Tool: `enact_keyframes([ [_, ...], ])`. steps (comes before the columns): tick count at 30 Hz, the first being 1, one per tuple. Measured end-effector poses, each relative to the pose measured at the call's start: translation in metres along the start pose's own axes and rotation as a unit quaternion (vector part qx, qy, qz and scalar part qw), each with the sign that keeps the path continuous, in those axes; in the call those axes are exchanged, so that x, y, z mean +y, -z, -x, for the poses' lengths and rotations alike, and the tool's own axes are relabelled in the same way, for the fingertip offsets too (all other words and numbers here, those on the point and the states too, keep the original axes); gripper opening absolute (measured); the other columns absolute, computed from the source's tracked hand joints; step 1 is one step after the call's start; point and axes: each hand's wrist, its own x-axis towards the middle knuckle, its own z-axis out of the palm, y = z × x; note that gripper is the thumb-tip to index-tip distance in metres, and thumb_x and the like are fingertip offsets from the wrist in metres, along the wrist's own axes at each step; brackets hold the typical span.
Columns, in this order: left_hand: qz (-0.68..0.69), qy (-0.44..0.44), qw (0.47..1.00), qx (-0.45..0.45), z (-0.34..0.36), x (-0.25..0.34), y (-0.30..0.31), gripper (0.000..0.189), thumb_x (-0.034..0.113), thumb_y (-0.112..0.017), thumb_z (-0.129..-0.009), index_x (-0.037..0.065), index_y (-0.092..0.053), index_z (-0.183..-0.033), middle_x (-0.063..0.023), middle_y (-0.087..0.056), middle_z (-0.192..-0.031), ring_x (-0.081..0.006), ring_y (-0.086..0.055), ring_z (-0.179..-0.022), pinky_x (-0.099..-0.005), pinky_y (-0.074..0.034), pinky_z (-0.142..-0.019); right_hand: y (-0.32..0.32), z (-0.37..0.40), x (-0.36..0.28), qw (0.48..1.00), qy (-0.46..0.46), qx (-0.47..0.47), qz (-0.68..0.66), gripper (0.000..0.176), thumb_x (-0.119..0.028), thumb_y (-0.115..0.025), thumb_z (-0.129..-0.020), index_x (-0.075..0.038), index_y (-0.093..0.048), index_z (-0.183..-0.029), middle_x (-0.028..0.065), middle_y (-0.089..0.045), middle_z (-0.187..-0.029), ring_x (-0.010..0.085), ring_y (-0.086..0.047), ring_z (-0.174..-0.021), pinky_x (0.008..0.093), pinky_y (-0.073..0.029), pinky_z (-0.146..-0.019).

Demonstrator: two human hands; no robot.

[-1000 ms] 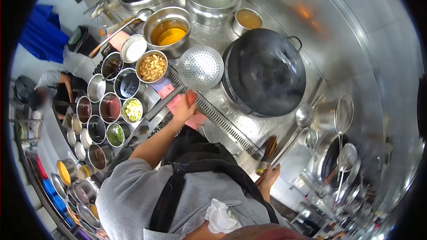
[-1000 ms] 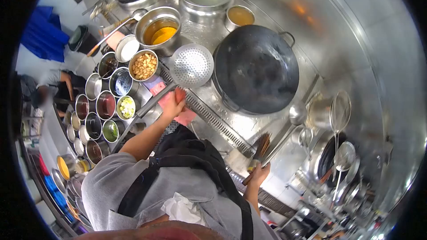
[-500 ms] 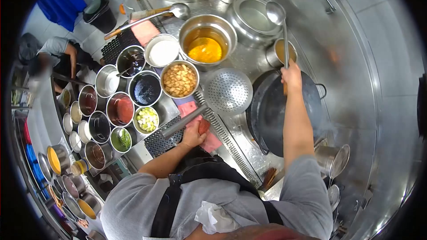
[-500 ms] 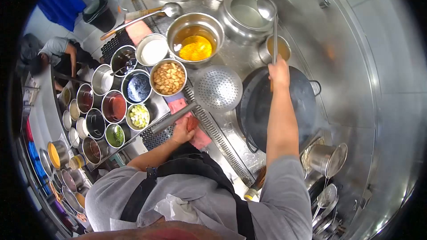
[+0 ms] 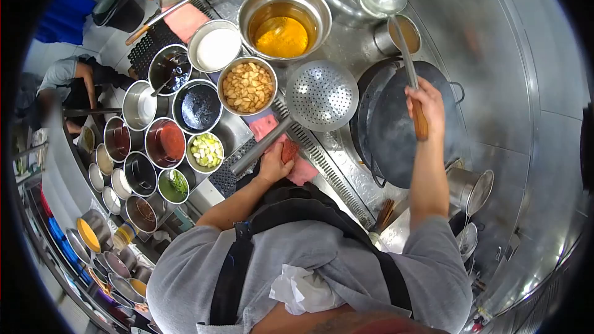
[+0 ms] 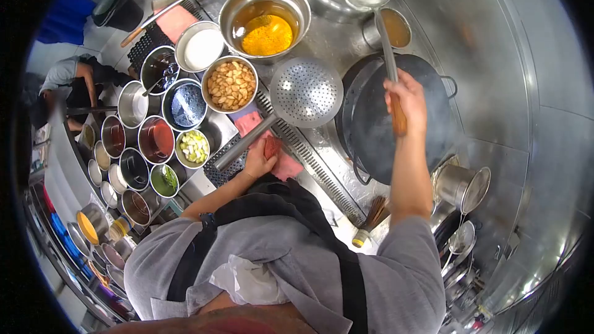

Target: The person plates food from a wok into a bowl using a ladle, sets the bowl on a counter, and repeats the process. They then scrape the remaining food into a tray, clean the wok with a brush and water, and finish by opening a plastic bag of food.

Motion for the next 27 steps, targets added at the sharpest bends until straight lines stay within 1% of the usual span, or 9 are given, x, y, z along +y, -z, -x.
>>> enact_keyframes([
  [5,0.019,0.000,1.000,-0.007,-0.004,0.003,0.003,0.049,0.026,-0.068,-0.068,0.004,-0.052,-0.108,-0.0240,-0.059,-0.094,-0.0438,-0.058,-0.089,-0.0503,-0.046,-0.081,0.032,0.015,-0.003,0.914,0.076,0.041,0.397,0.054,-0.011,-0.059,-0.077,0.004,-0.049,-0.127,0.0120,-0.060,-0.067,0.0158,-0.057,-0.050,0.0307,-0.044,-0.046],
  [6,0.016,0.002,1.000,-0.012,-0.004,0.001,0.003,0.049,0.026,-0.068,-0.068,0.004,-0.052,-0.108,-0.0244,-0.059,-0.095,-0.0441,-0.057,-0.091,-0.0504,-0.045,-0.082,0.030,0.009,-0.011,0.869,0.086,0.056,0.485,0.054,-0.010,-0.057,-0.075,0.001,-0.049,-0.127,0.0180,-0.061,-0.069,0.0259,-0.064,-0.060,0.0392,-0.048,-0.058],
  [11,0.011,0.001,1.000,-0.020,-0.004,-0.001,0.002,0.054,0.027,-0.069,-0.068,0.003,-0.050,-0.112,-0.0253,-0.056,-0.104,-0.0442,-0.053,-0.099,-0.0506,-0.042,-0.088,-0.005,-0.076,-0.012,0.713,0.262,0.103,0.642,0.045,-0.008,-0.052,-0.075,0.001,-0.051,-0.119,0.0244,-0.064,-0.084,0.0449,-0.059,-0.083,0.0480,-0.047,-0.078],
  [14,-0.011,-0.022,1.000,0.002,-0.005,0.002,0.005,0.052,0.027,-0.070,-0.068,0.003,-0.050,-0.110,-0.0244,-0.057,-0.100,-0.0440,-0.055,-0.095,-0.0499,-0.043,-0.085,-0.037,-0.133,-0.006,0.723,0.223,0.106,0.645,0.037,-0.008,-0.055,-0.075,0.004,-0.055,-0.109,0.0253,-0.064,-0.083,0.0414,-0.063,-0.080,0.0459,-0.049,-0.077],
  [16,-0.020,-0.059,0.997,0.041,-0.005,0.005,0.006,0.050,0.027,-0.071,-0.068,0.003,-0.051,-0.106,-0.0243,-0.058,-0.097,-0.0446,-0.055,-0.093,-0.0497,-0.043,-0.084,-0.052,-0.165,-0.003,0.877,0.036,0.027,0.478,0.026,-0.010,-0.059,-0.077,0.006,-0.056,-0.097,0.0183,-0.065,-0.080,0.0280,-0.063,-0.061,0.0384,-0.050,-0.056],
  [17,-0.022,-0.059,0.997,0.049,-0.004,0.006,0.007,0.050,0.027,-0.071,-0.068,0.003,-0.051,-0.106,-0.0243,-0.058,-0.097,-0.0446,-0.055,-0.093,-0.0497,-0.043,-0.084,-0.054,-0.170,0.003,0.877,0.043,0.023,0.478,0.026,-0.010,-0.059,-0.077,0.006,-0.056,-0.097,0.0183,-0.065,-0.080,0.0280,-0.063,-0.061,0.0384,-0.050,-0.056],
  [18,-0.024,-0.043,0.998,0.025,-0.004,0.008,0.009,0.054,0.028,-0.071,-0.068,0.002,-0.049,-0.110,-0.0251,-0.057,-0.100,-0.0439,-0.054,-0.097,-0.0497,-0.042,-0.087,-0.052,-0.175,0.008,0.973,-0.019,-0.005,0.229,0.020,-0.009,-0.059,-0.078,0.005,-0.056,-0.091,0.0150,-0.063,-0.076,0.0226,-0.059,-0.056,0.0336,-0.047,-0.050],
  [19,-0.025,-0.028,0.999,0.000,-0.003,0.009,0.010,0.058,0.028,-0.070,-0.068,0.001,-0.048,-0.113,-0.0259,-0.056,-0.103,-0.0433,-0.053,-0.101,-0.0497,-0.041,-0.091,-0.048,-0.178,0.014,0.995,-0.081,-0.034,-0.036,0.015,-0.008,-0.059,-0.079,0.005,-0.056,-0.085,0.0117,-0.061,-0.073,0.0173,-0.055,-0.051,0.0288,-0.045,-0.044],
  [27,-0.035,-0.062,0.997,0.034,-0.003,0.008,0.002,0.049,0.026,-0.068,-0.068,0.002,-0.051,-0.108,-0.0242,-0.060,-0.092,-0.0433,-0.059,-0.086,-0.0499,-0.047,-0.080,-0.014,-0.048,-0.003,0.973,0.051,-0.006,-0.225,0.012,-0.009,-0.058,-0.080,0.003,-0.056,-0.082,0.0140,-0.061,-0.075,0.0162,-0.054,-0.052,0.0249,-0.043,-0.044],
])
